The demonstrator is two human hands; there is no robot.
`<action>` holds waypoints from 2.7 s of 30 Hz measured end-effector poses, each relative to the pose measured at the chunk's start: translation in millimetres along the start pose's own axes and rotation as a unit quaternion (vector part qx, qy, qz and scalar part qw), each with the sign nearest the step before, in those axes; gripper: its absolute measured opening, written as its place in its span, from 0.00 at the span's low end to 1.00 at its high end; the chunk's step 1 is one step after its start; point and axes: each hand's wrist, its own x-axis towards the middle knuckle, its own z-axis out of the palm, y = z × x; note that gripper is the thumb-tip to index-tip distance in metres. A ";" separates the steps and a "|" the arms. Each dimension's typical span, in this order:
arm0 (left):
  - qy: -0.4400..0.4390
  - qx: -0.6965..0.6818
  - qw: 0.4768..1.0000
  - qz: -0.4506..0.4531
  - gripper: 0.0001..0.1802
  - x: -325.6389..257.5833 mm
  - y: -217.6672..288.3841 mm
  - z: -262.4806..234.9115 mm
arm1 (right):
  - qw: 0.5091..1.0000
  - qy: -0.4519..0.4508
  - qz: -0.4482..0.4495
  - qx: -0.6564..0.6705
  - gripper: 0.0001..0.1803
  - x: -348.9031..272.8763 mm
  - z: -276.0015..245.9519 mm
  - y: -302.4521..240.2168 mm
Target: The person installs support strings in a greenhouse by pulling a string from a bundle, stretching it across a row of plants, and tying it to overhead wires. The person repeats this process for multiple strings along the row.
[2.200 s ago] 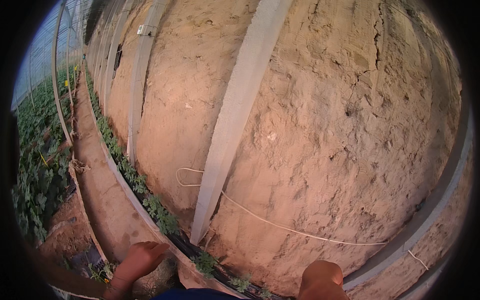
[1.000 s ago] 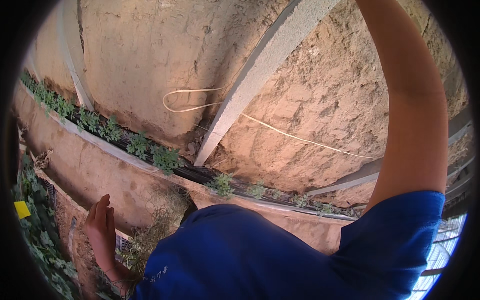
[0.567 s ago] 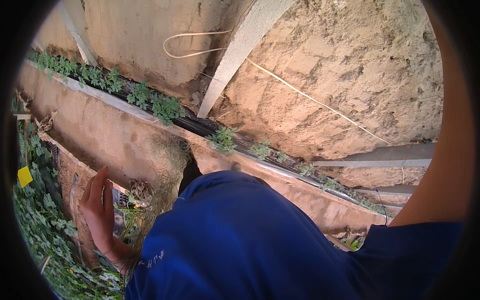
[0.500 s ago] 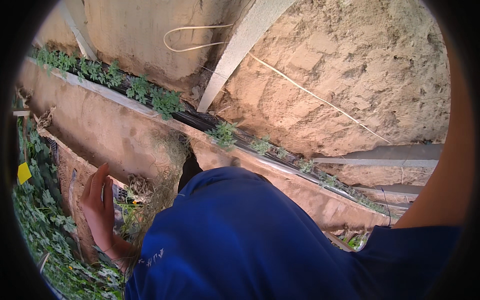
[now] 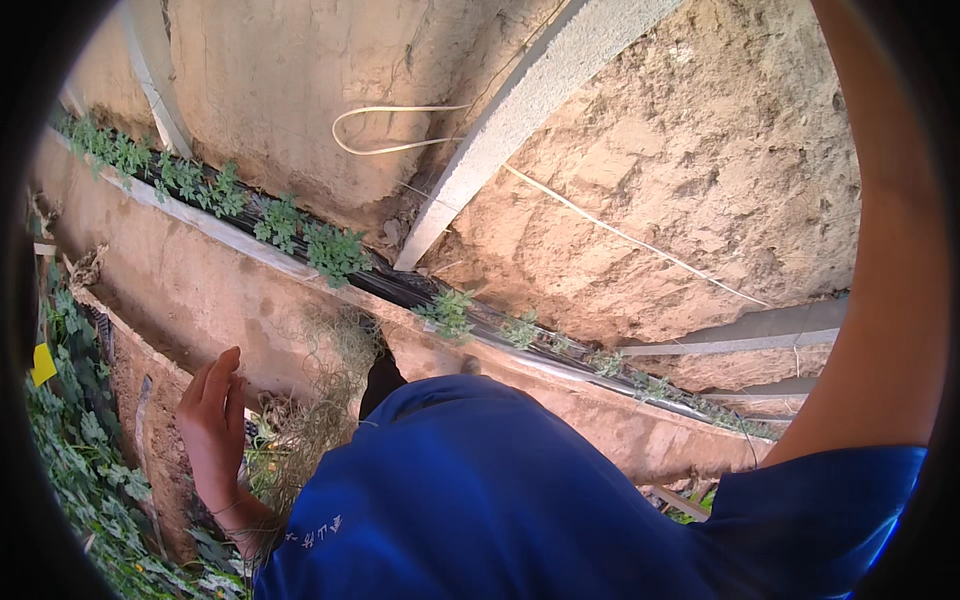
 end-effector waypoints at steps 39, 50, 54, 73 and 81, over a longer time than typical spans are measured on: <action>0.101 0.097 0.985 0.099 0.18 -46.0 33.9 -10.6 | 0.988 -0.048 -0.052 0.139 0.12 34.6 1.9 42.6; 0.126 0.065 0.979 0.149 0.17 -63.2 94.7 27.4 | 0.960 0.131 -0.134 0.209 0.20 -130.5 101.0 -74.1; 0.115 0.032 0.974 0.195 0.16 -73.7 146.9 56.1 | 0.942 -0.066 -0.198 0.263 0.12 -224.4 197.5 -146.9; -0.247 -0.333 0.886 0.207 0.14 -181.2 335.6 151.4 | 0.306 -0.030 -0.590 0.746 0.12 -473.1 173.6 -113.8; -0.175 -0.094 0.980 0.025 0.16 -215.5 286.3 136.2 | 0.766 0.016 -0.055 0.641 0.07 -486.2 252.1 -130.0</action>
